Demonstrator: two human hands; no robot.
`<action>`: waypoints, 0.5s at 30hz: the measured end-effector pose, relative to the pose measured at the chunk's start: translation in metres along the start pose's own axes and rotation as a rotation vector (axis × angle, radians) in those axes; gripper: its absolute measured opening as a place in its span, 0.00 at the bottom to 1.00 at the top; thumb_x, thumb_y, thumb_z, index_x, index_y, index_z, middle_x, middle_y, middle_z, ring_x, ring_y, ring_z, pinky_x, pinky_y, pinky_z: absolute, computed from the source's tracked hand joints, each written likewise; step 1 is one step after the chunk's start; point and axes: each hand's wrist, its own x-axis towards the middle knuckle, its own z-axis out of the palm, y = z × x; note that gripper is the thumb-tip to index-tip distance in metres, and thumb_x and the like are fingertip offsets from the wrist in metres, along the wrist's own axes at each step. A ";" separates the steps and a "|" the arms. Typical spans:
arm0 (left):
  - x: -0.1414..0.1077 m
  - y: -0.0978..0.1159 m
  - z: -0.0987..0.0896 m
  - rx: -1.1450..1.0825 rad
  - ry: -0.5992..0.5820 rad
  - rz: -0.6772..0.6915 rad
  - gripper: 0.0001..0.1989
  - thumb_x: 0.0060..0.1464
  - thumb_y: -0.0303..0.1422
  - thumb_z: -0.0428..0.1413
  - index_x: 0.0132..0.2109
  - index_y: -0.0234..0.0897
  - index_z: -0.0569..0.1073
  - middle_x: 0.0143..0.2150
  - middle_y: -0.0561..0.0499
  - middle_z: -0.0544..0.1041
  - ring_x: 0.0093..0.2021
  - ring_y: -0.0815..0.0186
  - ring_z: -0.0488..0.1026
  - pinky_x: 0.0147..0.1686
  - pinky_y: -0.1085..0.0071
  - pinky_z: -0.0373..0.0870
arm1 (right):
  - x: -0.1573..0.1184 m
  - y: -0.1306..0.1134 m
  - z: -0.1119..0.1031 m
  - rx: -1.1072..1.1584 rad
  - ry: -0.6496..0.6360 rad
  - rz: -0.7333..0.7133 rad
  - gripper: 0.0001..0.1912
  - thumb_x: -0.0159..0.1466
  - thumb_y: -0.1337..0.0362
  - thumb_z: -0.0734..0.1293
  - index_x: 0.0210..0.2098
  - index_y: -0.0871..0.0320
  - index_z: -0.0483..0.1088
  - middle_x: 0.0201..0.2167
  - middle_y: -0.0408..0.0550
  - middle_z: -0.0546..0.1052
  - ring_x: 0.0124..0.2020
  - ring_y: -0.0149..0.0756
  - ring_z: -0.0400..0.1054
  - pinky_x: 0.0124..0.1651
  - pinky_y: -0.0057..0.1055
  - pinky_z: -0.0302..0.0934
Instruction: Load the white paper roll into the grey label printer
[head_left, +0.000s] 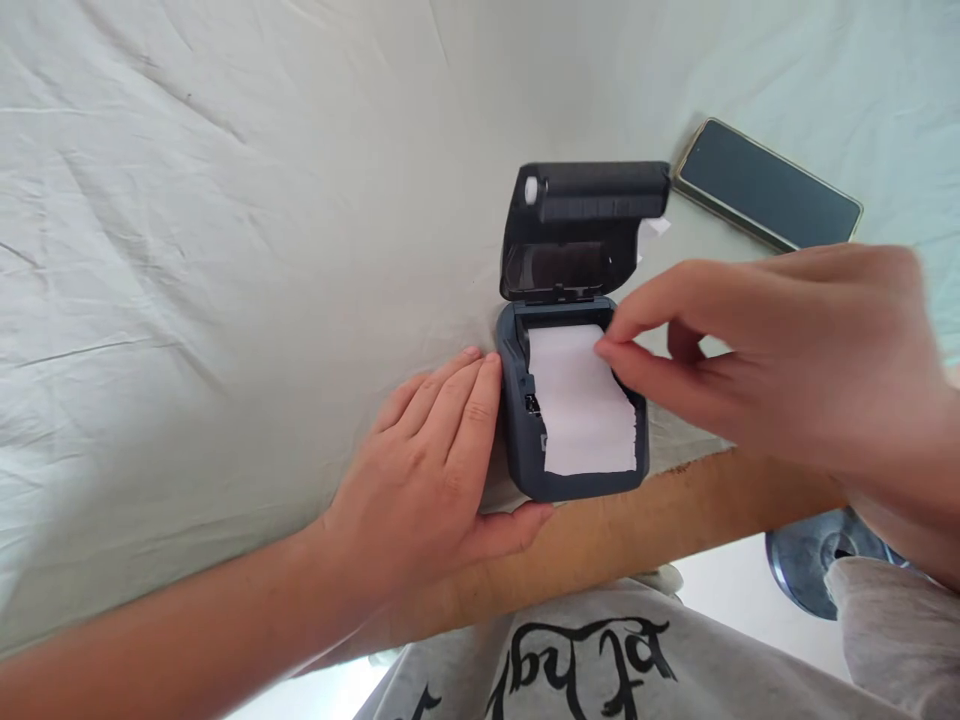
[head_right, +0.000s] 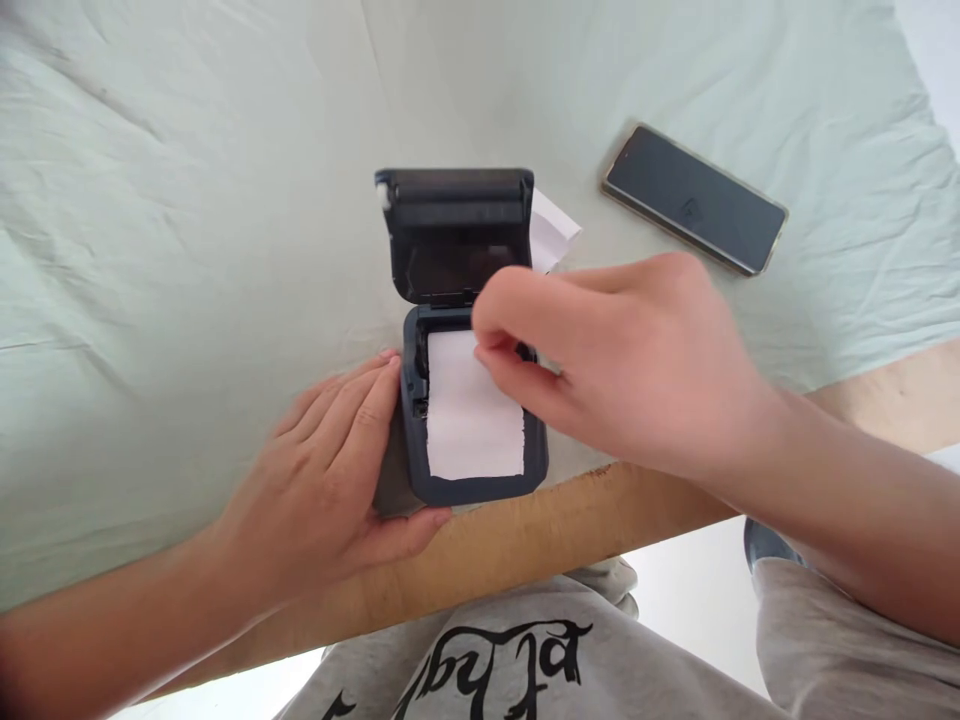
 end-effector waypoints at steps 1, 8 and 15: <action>0.000 0.001 0.000 -0.002 0.006 -0.002 0.42 0.80 0.53 0.48 0.75 0.13 0.66 0.66 0.20 0.83 0.69 0.36 0.83 0.65 0.46 0.82 | 0.004 -0.002 0.000 0.019 -0.014 -0.066 0.11 0.74 0.63 0.66 0.34 0.52 0.73 0.20 0.39 0.65 0.21 0.28 0.54 0.27 0.34 0.43; 0.003 0.001 -0.002 0.002 -0.010 0.002 0.40 0.80 0.51 0.47 0.74 0.11 0.67 0.65 0.19 0.83 0.69 0.36 0.83 0.64 0.45 0.82 | 0.030 0.003 -0.001 0.030 -0.306 -0.202 0.14 0.67 0.66 0.74 0.32 0.54 0.64 0.17 0.37 0.64 0.15 0.25 0.41 0.21 0.34 0.30; 0.005 -0.001 -0.003 0.037 0.002 0.036 0.43 0.79 0.54 0.49 0.70 0.09 0.70 0.60 0.19 0.86 0.65 0.36 0.86 0.62 0.47 0.85 | 0.027 0.004 -0.019 0.114 -0.232 -0.129 0.07 0.62 0.63 0.76 0.35 0.50 0.74 0.16 0.37 0.63 0.16 0.25 0.45 0.27 0.36 0.38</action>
